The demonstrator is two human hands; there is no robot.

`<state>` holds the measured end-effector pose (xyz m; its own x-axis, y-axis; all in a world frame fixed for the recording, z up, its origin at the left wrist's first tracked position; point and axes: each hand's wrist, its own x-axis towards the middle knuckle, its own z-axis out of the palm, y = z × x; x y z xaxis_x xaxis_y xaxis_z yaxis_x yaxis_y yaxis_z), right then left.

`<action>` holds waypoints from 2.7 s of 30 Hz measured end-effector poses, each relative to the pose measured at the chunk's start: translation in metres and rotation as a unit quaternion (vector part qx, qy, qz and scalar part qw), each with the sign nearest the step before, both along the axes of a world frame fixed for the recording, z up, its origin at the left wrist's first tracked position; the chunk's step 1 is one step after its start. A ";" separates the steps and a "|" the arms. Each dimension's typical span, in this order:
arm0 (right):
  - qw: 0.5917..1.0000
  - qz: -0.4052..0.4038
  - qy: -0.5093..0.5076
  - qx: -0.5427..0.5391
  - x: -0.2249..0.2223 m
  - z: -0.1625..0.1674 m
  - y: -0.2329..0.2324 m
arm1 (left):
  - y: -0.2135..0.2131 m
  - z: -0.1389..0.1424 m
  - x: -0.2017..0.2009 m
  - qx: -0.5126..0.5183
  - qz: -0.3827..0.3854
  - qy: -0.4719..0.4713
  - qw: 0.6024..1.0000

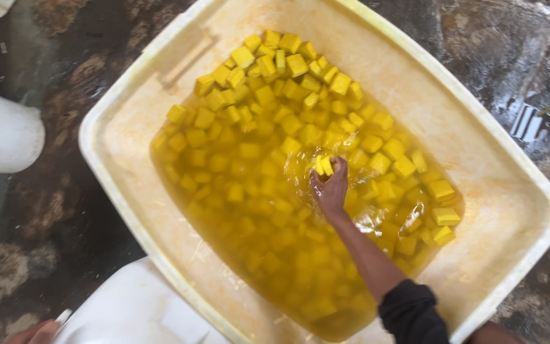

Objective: The person repeatedly scoops yellow cubes from a large tub of water and places them into a white bucket. The person uses both hands to gather and transfer the cubes, arranging them inside the bucket.

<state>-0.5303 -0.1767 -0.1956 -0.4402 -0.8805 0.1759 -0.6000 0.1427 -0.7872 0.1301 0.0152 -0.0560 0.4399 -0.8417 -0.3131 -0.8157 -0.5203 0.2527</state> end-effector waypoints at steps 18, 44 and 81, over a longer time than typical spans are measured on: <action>0.983 -0.048 -0.177 -0.007 0.035 0.024 0.000 | -0.045 0.118 -0.106 0.185 0.006 -0.051 0.981; 0.691 0.458 -0.130 0.544 0.348 0.383 0.201 | 0.002 0.110 -0.005 -0.230 0.147 0.642 0.716; 0.694 0.319 -0.172 0.622 0.342 0.068 0.147 | 0.018 0.144 0.085 -0.416 0.181 0.577 0.679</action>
